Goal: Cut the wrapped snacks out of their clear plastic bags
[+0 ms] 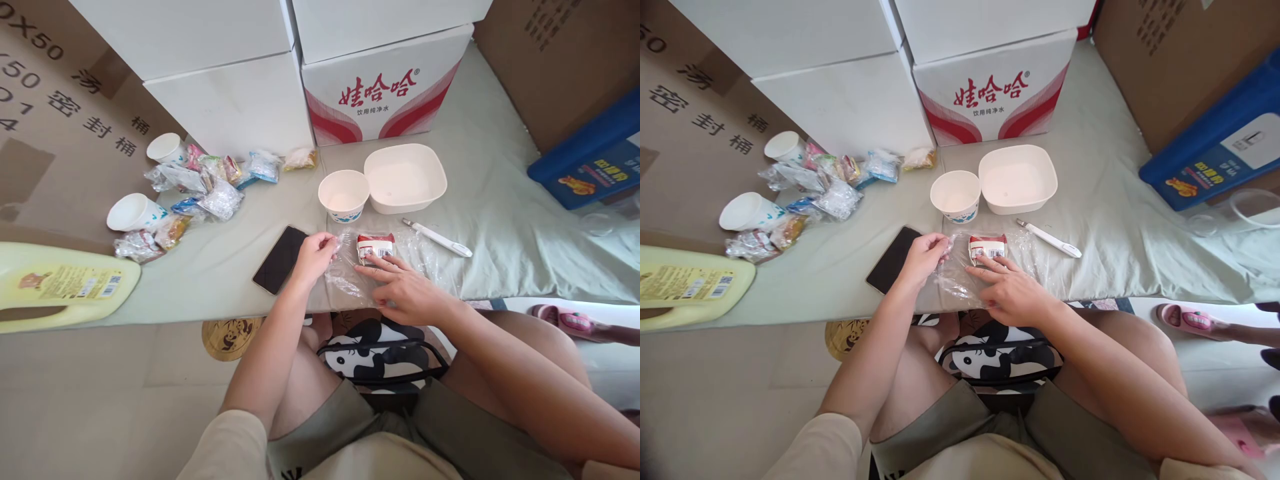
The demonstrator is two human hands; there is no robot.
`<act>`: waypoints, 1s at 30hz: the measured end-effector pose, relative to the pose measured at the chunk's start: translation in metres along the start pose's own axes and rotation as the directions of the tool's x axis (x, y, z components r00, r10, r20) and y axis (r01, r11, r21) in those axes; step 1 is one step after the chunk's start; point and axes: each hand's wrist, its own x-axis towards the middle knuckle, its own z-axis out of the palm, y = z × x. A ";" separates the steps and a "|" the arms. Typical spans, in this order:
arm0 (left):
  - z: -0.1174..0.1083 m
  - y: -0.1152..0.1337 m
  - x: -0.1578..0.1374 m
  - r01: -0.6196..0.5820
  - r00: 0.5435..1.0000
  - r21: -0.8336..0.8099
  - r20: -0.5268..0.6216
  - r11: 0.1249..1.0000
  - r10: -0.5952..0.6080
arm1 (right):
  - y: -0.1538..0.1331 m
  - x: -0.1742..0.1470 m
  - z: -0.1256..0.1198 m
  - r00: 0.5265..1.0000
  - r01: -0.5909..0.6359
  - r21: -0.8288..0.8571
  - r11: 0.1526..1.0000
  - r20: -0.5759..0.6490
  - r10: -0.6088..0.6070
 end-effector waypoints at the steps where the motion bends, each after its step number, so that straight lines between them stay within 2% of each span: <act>1: 0.003 0.002 0.003 0.026 1.000 -0.040 -0.003 0.999 -0.026 | 0.001 -0.001 0.000 1.000 0.001 0.017 1.000 -0.014 -0.001; 5: 0.011 0.011 0.011 0.060 0.998 -0.060 -0.012 0.996 -0.061 | 0.005 -0.004 -0.001 0.998 0.016 0.148 0.989 -0.061 -0.007; 8: 0.008 0.013 0.008 0.028 0.993 0.007 0.113 1.000 -0.028 | 0.008 -0.004 -0.007 0.991 -0.001 0.250 0.968 -0.131 0.035; 10: 0.004 0.010 0.004 0.002 0.978 0.080 0.206 0.997 -0.018 | 0.011 -0.003 -0.008 0.947 -0.108 0.219 0.970 -0.273 0.167; 12: 0.002 0.007 0.000 -0.029 0.973 0.116 0.231 0.993 0.001 | 0.017 0.000 -0.005 0.882 -0.236 0.145 0.961 -0.383 0.274; 13: 0.002 0.006 -0.002 -0.041 0.974 0.097 0.226 0.994 0.018 | 0.021 0.002 -0.002 0.868 -0.279 0.112 0.954 -0.396 0.301; 15: 0.004 0.007 -0.005 -0.029 0.975 -0.045 0.221 0.999 0.039 | 0.029 0.006 0.004 0.874 -0.328 0.075 0.942 -0.355 0.332; 18: 0.009 0.014 -0.005 0.090 0.963 -0.337 0.270 0.937 0.004 | 0.037 0.012 0.009 0.868 -0.371 0.115 0.921 -0.309 0.388; 20: 0.013 0.020 -0.004 0.147 0.968 -0.411 0.245 0.900 -0.046 | 0.039 0.012 0.007 0.852 -0.377 0.195 0.906 -0.311 0.421; 23: 0.017 0.025 0.001 0.176 0.984 -0.367 0.092 0.913 -0.152 | 0.032 0.004 -0.003 0.813 -0.373 0.307 0.875 -0.346 0.468; 25: 0.017 0.027 0.004 0.188 0.982 -0.337 0.037 0.922 -0.187 | 0.026 -0.005 -0.013 0.781 -0.373 0.331 0.867 -0.393 0.486; 28: 0.015 0.026 0.004 0.173 0.985 -0.282 0.061 0.944 -0.163 | 0.025 -0.012 -0.037 0.719 -0.433 0.258 0.864 -0.479 0.504; 30: 0.013 0.025 0.002 0.143 0.987 -0.217 0.103 0.965 -0.123 | 0.038 -0.004 -0.056 0.662 -0.522 0.162 0.837 -0.542 0.518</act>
